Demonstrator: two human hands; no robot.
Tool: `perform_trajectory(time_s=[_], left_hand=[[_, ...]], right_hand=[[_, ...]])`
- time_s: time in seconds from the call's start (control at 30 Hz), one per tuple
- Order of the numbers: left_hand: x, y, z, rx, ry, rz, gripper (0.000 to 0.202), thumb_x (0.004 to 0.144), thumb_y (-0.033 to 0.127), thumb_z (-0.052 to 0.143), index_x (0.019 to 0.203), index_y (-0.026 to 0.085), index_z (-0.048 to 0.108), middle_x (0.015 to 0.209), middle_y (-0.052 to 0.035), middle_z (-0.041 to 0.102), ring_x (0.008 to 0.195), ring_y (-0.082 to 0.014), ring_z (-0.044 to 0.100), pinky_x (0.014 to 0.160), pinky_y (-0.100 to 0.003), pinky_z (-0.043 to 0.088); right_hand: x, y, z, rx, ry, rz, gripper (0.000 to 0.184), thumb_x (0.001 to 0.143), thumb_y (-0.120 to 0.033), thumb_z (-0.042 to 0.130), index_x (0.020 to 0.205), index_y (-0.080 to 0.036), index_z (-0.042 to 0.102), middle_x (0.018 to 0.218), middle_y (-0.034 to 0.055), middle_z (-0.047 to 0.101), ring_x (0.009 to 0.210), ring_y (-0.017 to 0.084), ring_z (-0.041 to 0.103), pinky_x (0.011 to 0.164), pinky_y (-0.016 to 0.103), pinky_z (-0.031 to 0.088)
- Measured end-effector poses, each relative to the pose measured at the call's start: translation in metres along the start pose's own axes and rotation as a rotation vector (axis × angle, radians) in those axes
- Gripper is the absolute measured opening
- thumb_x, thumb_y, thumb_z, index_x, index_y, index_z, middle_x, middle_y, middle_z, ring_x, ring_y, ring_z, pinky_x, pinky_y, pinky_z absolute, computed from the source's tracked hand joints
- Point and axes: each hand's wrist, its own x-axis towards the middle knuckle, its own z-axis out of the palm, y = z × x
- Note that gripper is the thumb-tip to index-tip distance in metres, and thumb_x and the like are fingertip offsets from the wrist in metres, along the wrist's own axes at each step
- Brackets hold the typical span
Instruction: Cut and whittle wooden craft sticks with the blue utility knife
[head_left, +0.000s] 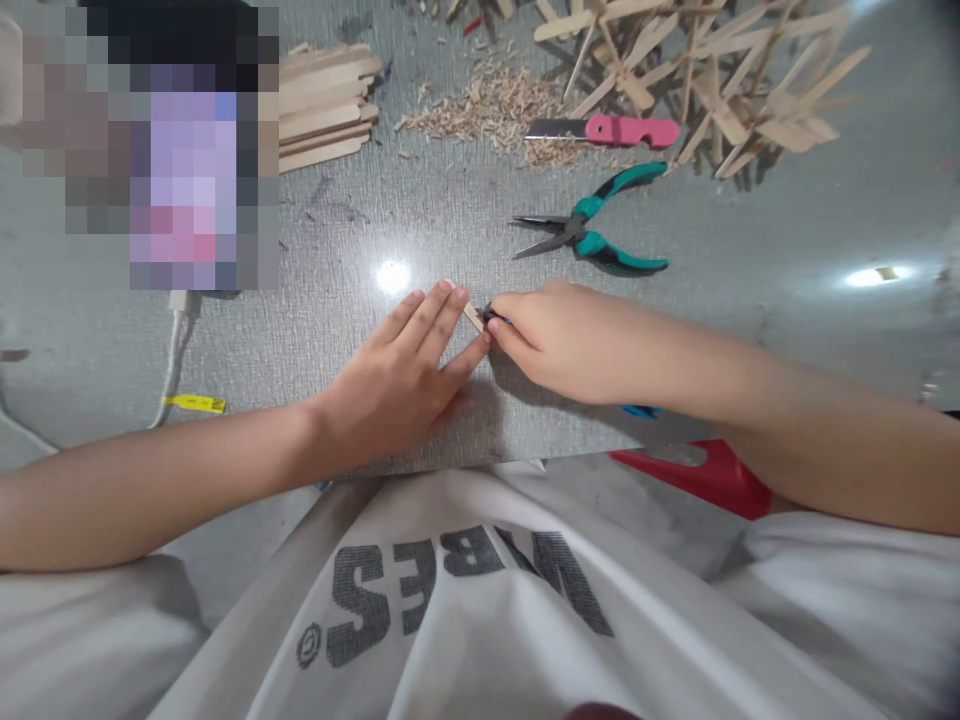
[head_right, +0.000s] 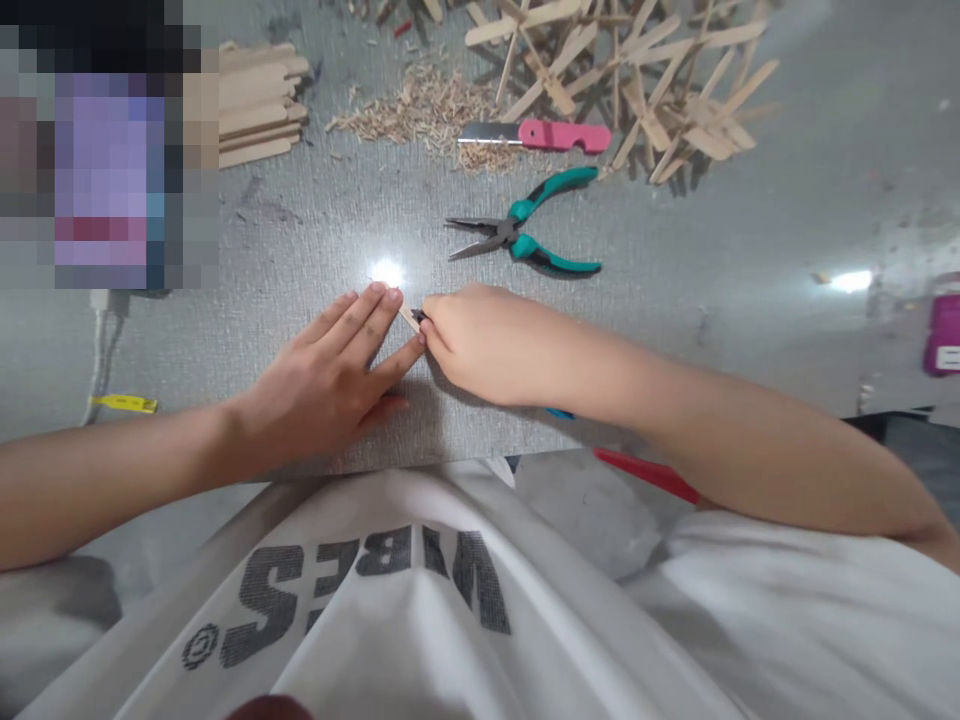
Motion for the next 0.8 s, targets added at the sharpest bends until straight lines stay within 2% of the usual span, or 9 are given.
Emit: perform_trajectory(time_s=[0.37,0.57,0.7,0.8], left_hand=[[0.008,0.002,-0.006,-0.016,-0.053,-0.022,0.065,0.119,0.037,0.069,0.176,0.007,0.061,0.185,-0.0371,0.049,0.175,-0.0528,0.052,0.140,-0.071,0.051],[0.010,0.004,-0.004,-0.039,0.001,-0.016,0.061,0.117,0.032,0.070,0.172,0.006,0.065,0.183,-0.0358,0.053,0.173,-0.0542,0.055,0.139,-0.073,0.052],[0.014,0.007,-0.008,-0.074,-0.054,-0.033,0.064,0.114,0.032,0.075,0.172,0.006,0.065,0.185,-0.0344,0.050,0.175,-0.0541,0.053,0.141,-0.073,0.050],[0.017,0.008,-0.013,-0.091,-0.109,-0.037,0.065,0.114,0.033,0.076,0.173,0.008,0.066,0.186,-0.0315,0.050,0.176,-0.0529,0.050,0.143,-0.072,0.048]], right_hand=[[0.003,-0.004,0.001,-0.074,-0.003,0.011,0.032,0.119,-0.029,0.041,0.096,-0.023,0.063,0.080,0.0061,0.063,0.066,0.019,0.042,0.068,0.037,0.031],[0.006,-0.012,-0.010,-0.097,-0.061,0.047,0.032,0.111,-0.020,0.053,0.080,-0.025,0.060,0.076,0.0083,0.065,0.063,0.022,0.048,0.067,0.039,0.035],[0.010,-0.007,-0.011,-0.014,-0.100,0.116,0.039,0.105,-0.017,0.065,0.068,-0.027,0.054,0.067,0.0074,0.062,0.065,0.027,0.058,0.072,0.043,0.039],[0.015,0.003,-0.007,0.075,-0.094,0.074,0.047,0.099,-0.015,0.074,0.062,-0.028,0.050,0.059,0.0056,0.057,0.069,0.029,0.064,0.076,0.045,0.043]])
